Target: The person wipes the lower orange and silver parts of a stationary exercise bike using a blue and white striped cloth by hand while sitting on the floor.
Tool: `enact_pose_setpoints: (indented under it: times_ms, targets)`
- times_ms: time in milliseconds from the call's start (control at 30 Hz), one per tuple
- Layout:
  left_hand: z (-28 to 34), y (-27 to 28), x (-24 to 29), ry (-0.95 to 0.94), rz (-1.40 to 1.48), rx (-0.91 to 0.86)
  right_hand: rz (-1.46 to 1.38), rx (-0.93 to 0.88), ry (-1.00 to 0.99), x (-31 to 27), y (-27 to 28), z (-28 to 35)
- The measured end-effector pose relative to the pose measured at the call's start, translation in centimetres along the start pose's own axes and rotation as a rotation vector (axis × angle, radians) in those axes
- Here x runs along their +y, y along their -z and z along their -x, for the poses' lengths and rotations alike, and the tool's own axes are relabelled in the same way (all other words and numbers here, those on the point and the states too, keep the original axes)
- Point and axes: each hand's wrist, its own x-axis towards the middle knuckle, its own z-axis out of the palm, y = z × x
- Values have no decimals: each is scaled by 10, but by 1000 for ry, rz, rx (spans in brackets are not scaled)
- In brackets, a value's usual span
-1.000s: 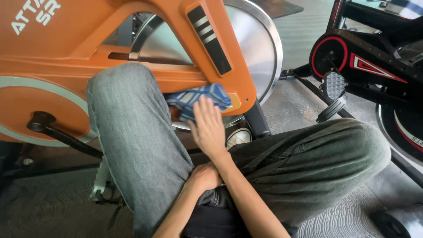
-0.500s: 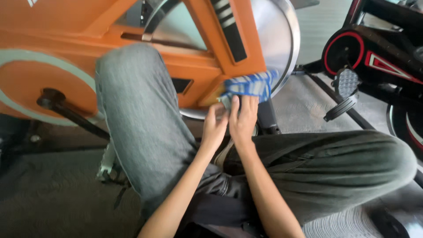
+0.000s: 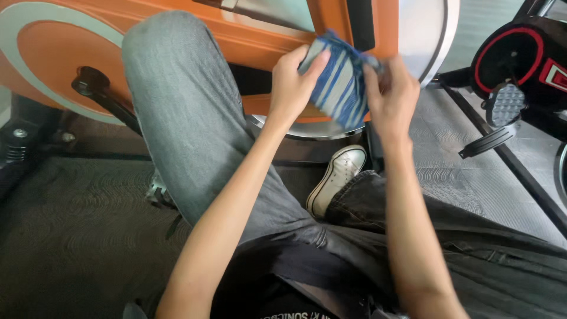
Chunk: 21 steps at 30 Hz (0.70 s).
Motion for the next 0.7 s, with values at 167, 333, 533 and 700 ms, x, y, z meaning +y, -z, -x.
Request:
enact_pose_setpoints:
  times_ms: [167,333,533,700]
  targets:
    - [25,3,-40,110,406,10,-430,110,-415,22,-3,19]
    - [28,5,-59,74,271,18,-979,312,-883,73,1,14]
    - [32,13,-43,272,453,-161,-1127,188,-927,46,17,1]
    - [34,28,11,441,424,-153,-540,-209,-796,46,45,1]
